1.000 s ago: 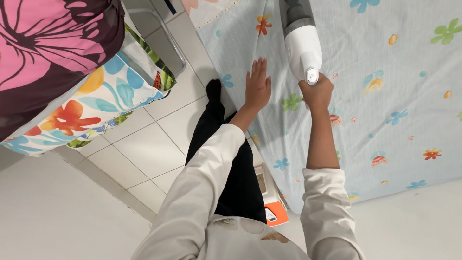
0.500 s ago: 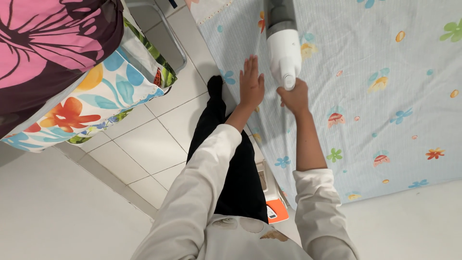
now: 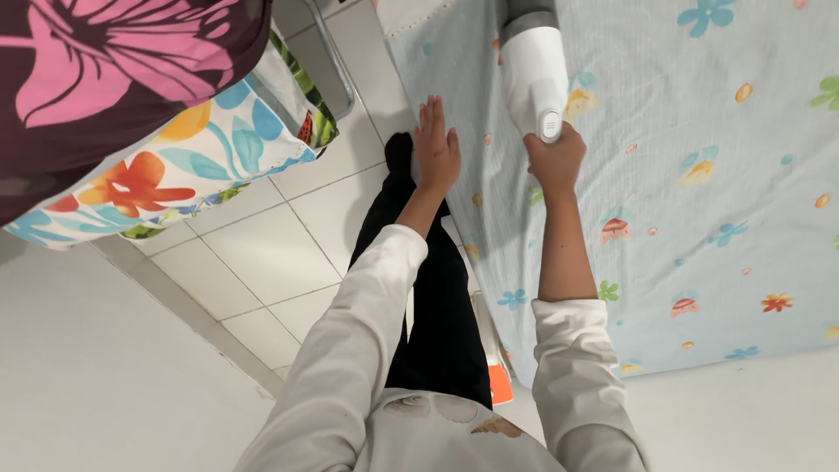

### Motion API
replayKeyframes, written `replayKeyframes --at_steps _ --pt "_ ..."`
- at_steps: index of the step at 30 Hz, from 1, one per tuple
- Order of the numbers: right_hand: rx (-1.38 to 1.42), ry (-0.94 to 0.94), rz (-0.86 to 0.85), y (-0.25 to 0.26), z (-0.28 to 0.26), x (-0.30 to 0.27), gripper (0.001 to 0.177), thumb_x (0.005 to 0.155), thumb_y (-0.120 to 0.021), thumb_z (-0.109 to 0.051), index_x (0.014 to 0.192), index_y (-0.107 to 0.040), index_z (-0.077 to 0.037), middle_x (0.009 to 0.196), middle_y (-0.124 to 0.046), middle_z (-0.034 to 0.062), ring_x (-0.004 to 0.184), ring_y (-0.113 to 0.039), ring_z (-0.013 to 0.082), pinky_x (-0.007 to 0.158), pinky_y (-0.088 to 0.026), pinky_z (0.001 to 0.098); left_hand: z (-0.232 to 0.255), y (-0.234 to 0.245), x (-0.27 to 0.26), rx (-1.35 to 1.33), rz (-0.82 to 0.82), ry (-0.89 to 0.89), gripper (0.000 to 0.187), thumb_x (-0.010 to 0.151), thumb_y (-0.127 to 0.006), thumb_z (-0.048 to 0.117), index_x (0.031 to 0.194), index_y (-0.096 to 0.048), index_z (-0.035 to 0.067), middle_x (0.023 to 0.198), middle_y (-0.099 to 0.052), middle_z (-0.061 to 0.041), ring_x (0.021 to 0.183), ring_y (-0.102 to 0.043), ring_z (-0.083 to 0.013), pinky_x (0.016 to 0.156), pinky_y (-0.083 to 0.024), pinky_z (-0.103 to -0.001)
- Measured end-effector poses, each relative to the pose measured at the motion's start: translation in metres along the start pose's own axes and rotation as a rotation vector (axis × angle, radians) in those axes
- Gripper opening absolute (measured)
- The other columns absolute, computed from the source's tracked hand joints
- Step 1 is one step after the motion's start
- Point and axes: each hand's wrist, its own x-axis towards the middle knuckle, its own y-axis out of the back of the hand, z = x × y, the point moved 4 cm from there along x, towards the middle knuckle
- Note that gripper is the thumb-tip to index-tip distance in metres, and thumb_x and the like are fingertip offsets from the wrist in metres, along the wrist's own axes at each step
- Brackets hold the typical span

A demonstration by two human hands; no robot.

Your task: The recorder is using a handheld vacuum to clean a bed and a bolster pillow.

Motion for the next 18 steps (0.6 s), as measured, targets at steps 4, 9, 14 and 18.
replayKeyframes --at_steps 4,9,14,18 --pt "0.034 0.020 0.040 0.008 0.007 0.013 0.021 0.078 -0.070 -0.009 0.090 -0.068 0.008 0.073 -0.070 0.0123 0.051 -0.068 0.0174 0.039 -0.057 0.0299 0.005 -0.002 -0.004 -0.038 0.033 -0.042 0.069 0.104 -0.053 0.007 0.163 -0.020 0.008 0.171 -0.023 -0.016 0.159 -0.017 -0.0396 0.124 -0.019 -0.063" --pt "0.094 0.007 0.111 0.019 -0.005 0.036 0.017 0.081 -0.066 -0.005 0.089 -0.066 0.010 0.068 -0.067 0.0155 0.047 -0.064 0.0192 0.042 -0.052 0.0314 0.005 0.000 -0.002 -0.066 0.039 -0.052 0.068 0.103 -0.053 0.007 0.164 -0.021 0.010 0.171 -0.023 -0.015 0.160 -0.019 -0.0396 0.125 -0.020 -0.062" --pt "0.151 -0.012 -0.024 -0.010 -0.018 0.036 0.016 0.080 -0.066 -0.001 0.091 -0.064 0.009 0.070 -0.068 0.0133 0.046 -0.064 0.0183 0.040 -0.053 0.0312 0.003 0.004 0.003 -0.047 0.040 -0.053 0.068 0.104 -0.053 0.007 0.163 -0.020 0.009 0.171 -0.022 -0.015 0.159 -0.019 -0.0398 0.124 -0.019 -0.064" --pt "0.241 0.014 -0.134 -0.048 -0.012 0.019 0.017 0.080 -0.066 0.001 0.093 -0.064 0.013 0.072 -0.068 0.0148 0.047 -0.065 0.0186 0.039 -0.054 0.0325 -0.004 0.009 0.008 -0.036 0.064 -0.051 0.066 0.106 -0.052 0.009 0.164 -0.021 0.010 0.172 -0.023 -0.015 0.160 -0.021 -0.0392 0.125 -0.022 -0.063"
